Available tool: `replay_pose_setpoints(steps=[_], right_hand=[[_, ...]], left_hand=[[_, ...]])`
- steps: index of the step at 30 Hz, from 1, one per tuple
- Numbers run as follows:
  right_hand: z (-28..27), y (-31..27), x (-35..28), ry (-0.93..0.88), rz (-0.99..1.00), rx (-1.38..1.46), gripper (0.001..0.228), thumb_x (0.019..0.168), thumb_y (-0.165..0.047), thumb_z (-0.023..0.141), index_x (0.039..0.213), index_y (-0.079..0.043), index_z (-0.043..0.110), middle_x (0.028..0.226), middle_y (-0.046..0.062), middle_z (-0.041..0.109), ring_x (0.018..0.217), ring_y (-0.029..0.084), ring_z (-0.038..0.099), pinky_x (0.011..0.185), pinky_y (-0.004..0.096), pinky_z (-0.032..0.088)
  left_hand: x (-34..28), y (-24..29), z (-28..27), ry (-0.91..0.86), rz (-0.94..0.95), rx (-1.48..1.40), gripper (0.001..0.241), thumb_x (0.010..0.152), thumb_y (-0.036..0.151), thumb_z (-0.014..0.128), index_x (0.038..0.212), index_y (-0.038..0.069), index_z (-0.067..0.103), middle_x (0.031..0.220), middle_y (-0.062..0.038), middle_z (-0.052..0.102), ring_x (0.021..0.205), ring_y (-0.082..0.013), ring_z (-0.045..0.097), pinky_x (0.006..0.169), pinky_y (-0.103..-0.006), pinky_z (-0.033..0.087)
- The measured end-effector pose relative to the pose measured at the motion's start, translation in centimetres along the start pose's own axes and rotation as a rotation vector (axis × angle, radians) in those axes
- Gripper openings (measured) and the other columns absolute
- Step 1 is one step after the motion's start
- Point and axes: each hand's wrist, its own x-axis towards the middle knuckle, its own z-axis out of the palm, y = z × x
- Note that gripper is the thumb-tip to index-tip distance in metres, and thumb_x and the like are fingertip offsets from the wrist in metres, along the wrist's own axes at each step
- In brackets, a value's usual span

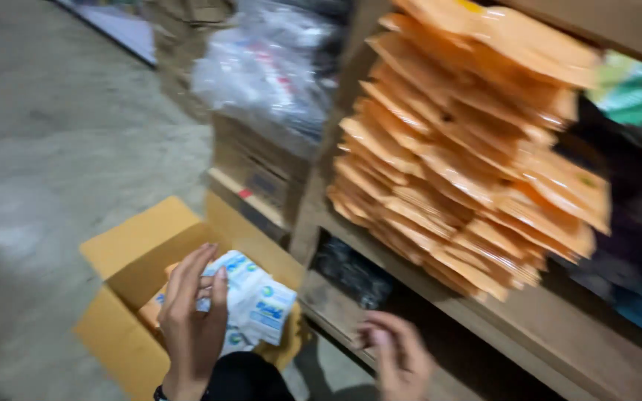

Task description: Restocking individual bars of soap from a cardboard box onto a low shelf.

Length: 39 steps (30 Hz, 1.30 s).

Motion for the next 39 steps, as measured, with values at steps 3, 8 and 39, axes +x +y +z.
replay_pose_setpoints(steps=[3, 8, 39], right_hand=[[5.8, 2.7, -0.8, -0.285, 0.356, 0.134, 0.025, 0.097, -0.006, 0.061, 0.119, 0.004, 0.068, 0.095, 0.013, 0.076, 0.078, 0.015, 0.071, 0.073, 0.03, 0.059], [14.1, 3.1, -0.4, -0.568, 0.472, -0.035, 0.026, 0.099, -0.015, 0.061, 0.117, -0.002, 0.073, 0.088, 0.007, 0.079, 0.072, 0.011, 0.069, 0.069, 0.027, 0.057], [45.7, 26.1, 2.1, -1.195, 0.105, -0.665, 0.027, 0.095, -0.017, 0.055, 0.114, -0.008, 0.071, 0.103, 0.025, 0.071, 0.1, 0.045, 0.067, 0.087, 0.054, 0.053]], left_hand=[[0.3, -4.0, -2.6, 0.119, -0.09, 0.073, 0.031, 0.098, 0.006, 0.066, 0.129, 0.001, 0.067, 0.131, -0.014, 0.068, 0.083, -0.0149, 0.072, 0.071, -0.0269, 0.058], [0.2, -10.0, -6.1, 0.225, -0.302, -0.049, 0.033, 0.099, 0.009, 0.065, 0.131, 0.0, 0.065, 0.124, -0.01, 0.065, 0.079, -0.0099, 0.069, 0.067, -0.0242, 0.057], [-5.3, -61.9, 12.0, 0.312, -1.145, -0.203, 0.036, 0.091, 0.02, 0.065, 0.114, -0.007, 0.072, 0.11, -0.017, 0.076, 0.098, -0.027, 0.07, 0.085, -0.0381, 0.054]])
